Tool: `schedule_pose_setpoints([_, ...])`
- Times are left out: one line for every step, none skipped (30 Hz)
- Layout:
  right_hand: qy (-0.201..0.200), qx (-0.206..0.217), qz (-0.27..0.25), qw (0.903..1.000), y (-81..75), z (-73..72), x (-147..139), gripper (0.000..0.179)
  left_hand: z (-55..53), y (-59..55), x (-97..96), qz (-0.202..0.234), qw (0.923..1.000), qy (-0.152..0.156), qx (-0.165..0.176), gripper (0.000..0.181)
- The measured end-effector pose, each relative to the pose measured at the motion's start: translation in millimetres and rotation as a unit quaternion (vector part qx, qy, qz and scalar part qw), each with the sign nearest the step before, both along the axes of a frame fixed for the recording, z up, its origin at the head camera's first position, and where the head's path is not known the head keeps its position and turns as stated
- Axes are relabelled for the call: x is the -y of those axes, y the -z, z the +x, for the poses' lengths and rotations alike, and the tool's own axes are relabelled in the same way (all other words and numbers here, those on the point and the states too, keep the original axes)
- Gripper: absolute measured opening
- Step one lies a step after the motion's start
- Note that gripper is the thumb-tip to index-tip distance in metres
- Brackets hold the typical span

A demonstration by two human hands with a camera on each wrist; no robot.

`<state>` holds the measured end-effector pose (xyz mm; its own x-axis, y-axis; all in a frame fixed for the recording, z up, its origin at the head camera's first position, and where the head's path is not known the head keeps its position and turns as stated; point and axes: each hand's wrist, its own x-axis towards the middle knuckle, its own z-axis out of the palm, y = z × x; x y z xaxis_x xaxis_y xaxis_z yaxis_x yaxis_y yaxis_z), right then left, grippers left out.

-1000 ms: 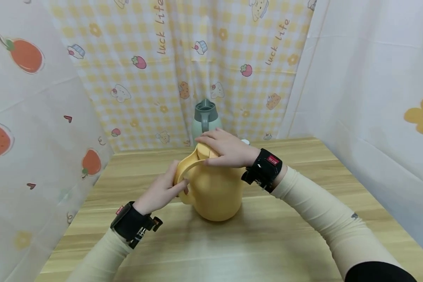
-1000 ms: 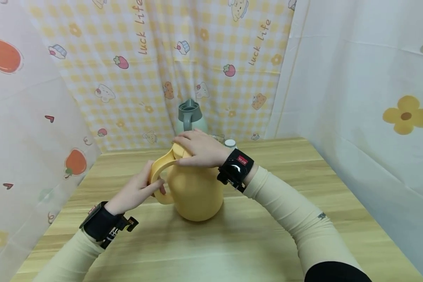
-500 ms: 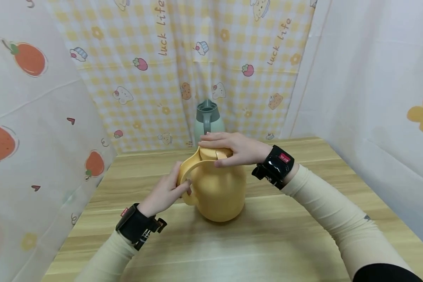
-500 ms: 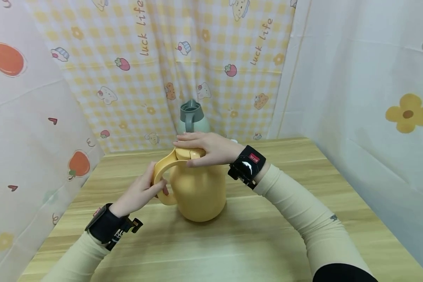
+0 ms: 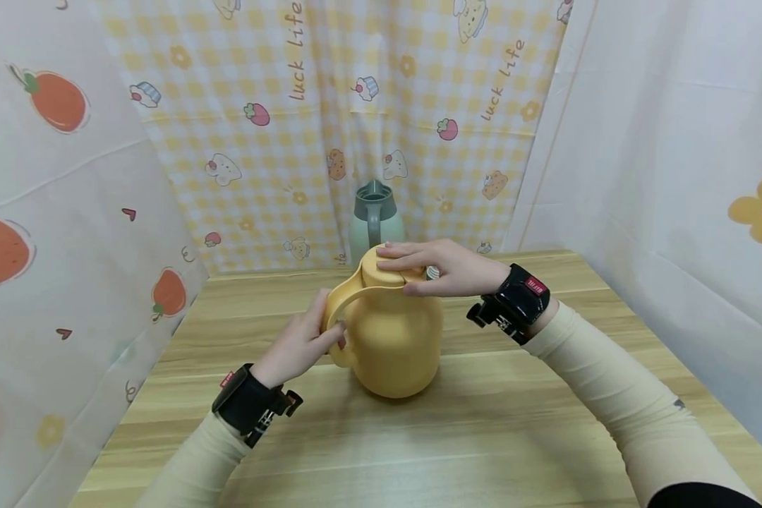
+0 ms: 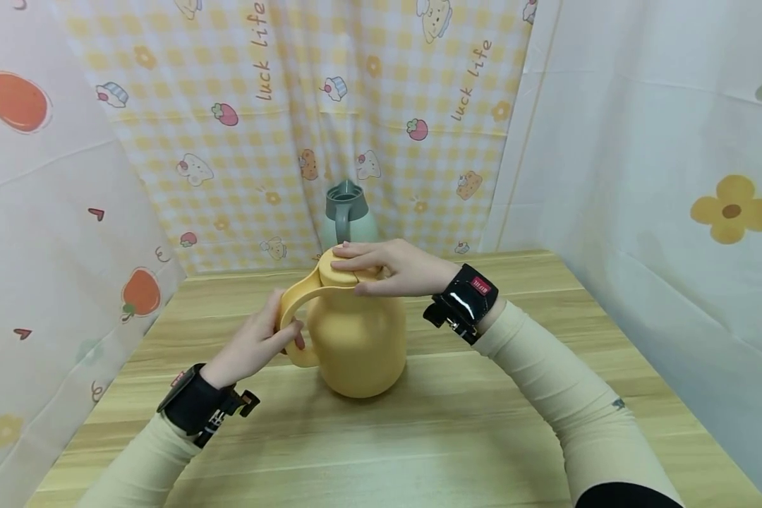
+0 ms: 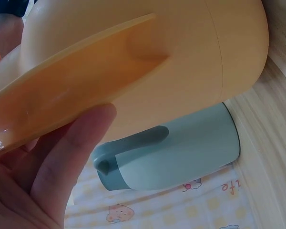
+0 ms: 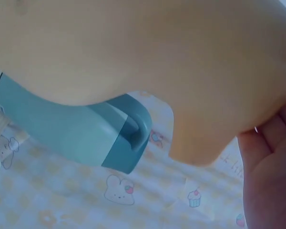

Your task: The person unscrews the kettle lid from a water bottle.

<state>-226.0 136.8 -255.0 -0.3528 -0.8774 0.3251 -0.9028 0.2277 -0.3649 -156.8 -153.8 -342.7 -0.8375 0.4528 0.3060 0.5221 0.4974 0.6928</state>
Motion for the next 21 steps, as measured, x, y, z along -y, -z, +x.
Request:
schedule_pose_setpoints([0.001, 0.000, -0.001, 1.0000, 0.0, -0.3, -2, 0.044, 0.0, 0.0, -0.3, 0.000, 1.0000, 0.000, 0.000, 0.022])
schedule_pose_setpoints([0.001, 0.000, -0.001, 1.0000, -0.3, -0.3, -5, 0.043, 0.0, 0.0, -0.5, 0.001, 1.0000, -0.001, 0.000, 0.022])
schedule_pose_setpoints([0.001, 0.001, -0.002, 1.0000, -0.6, -0.2, -7, 0.042, -0.1, -0.1, -0.6, 0.001, 1.0000, -0.001, -0.001, 0.022])
schedule_pose_setpoints([0.001, 0.000, -0.002, 1.0000, -0.8, -0.3, -9, 0.042, 0.0, -0.1, -0.7, 0.001, 1.0000, -0.003, -0.002, 0.022])
schedule_pose_setpoints([0.002, 0.000, -0.002, 1.0000, -1.0, -0.2, -10, 0.041, -0.1, 0.0, -0.7, 0.001, 1.0000, -0.004, -0.003, 0.022])
schedule_pose_setpoints([0.004, 0.001, -0.001, 1.0000, -1.0, -0.3, -12, 0.040, -0.3, 0.1, -0.9, 0.000, 1.0000, -0.006, -0.005, 0.021])
schedule_pose_setpoints([0.004, 0.006, -0.003, 1.0000, -1.2, -0.4, -13, 0.040, -0.4, -0.2, -0.7, 0.000, 1.0000, -0.007, -0.006, 0.021])
schedule_pose_setpoints([0.005, 0.011, -0.007, 0.9999, -1.2, -0.8, -14, 0.039, -0.5, -0.4, -0.7, -0.002, 0.9999, -0.008, -0.008, 0.021])
schedule_pose_setpoints([0.006, 0.018, -0.012, 0.9997, -1.0, -1.4, -15, 0.039, -0.7, -0.5, -0.7, -0.003, 0.9999, -0.009, -0.010, 0.021])
schedule_pose_setpoints([0.006, 0.027, -0.019, 0.9994, -0.8, -2.0, -16, 0.038, -1.0, -0.2, -0.6, -0.005, 0.9999, -0.009, -0.012, 0.021])
schedule_pose_setpoints([0.005, 0.037, -0.026, 0.9990, -0.4, -3.0, -17, 0.038, -1.1, -0.1, -0.6, -0.007, 0.9999, -0.009, -0.013, 0.022])
schedule_pose_setpoints([0.004, 0.044, -0.033, 0.9985, 0.4, -4.4, -18, 0.038, -1.0, -0.1, -0.5, -0.007, 0.9998, -0.009, -0.014, 0.022])
schedule_pose_setpoints([0.002, 0.053, -0.039, 0.9978, 0.8, -5.6, -19, 0.039, -0.7, 0.0, -0.4, -0.007, 0.9999, -0.009, -0.013, 0.022])
schedule_pose_setpoints([0.000, 0.062, -0.046, 0.9970, 1.0, -6.8, -19, 0.040, -0.3, -0.1, -0.2, -0.007, 0.9999, -0.009, -0.013, 0.022])
schedule_pose_setpoints([-0.004, 0.072, -0.053, 0.9960, 1.3, -8.2, -19, 0.040, 0.1, -0.1, 0.1, -0.006, 0.9999, -0.009, -0.012, 0.022])
schedule_pose_setpoints([-0.006, 0.084, -0.061, 0.9946, 1.2, -9.3, -19, 0.041, 0.5, -0.1, 0.3, -0.005, 0.9999, -0.010, -0.011, 0.022])
schedule_pose_setpoints([-0.007, 0.095, -0.069, 0.9930, 1.3, -10.6, -19, 0.041, 1.0, -0.5, 0.4, -0.004, 0.9999, -0.011, -0.011, 0.022])
schedule_pose_setpoints([-0.006, 0.107, -0.078, 0.9912, 1.2, -11.7, -19, 0.042, 1.3, -0.6, 0.6, -0.004, 0.9999, -0.011, -0.011, 0.022])
schedule_pose_setpoints([-0.004, 0.119, -0.086, 0.9891, 1.1, -12.9, -18, 0.042, 1.4, -0.6, 0.6, -0.004, 0.9999, -0.012, -0.012, 0.023])
schedule_pose_setpoints([-0.003, 0.129, -0.096, 0.9870, 1.4, -14.2, -18, 0.041, 1.3, -0.7, 0.6, -0.004, 0.9998, -0.012, -0.014, 0.023])
schedule_pose_setpoints([0.000, 0.135, -0.105, 0.9852, 1.6, -15.4, -18, 0.040, 1.2, -0.6, 0.7, -0.005, 0.9998, -0.012, -0.016, 0.023])
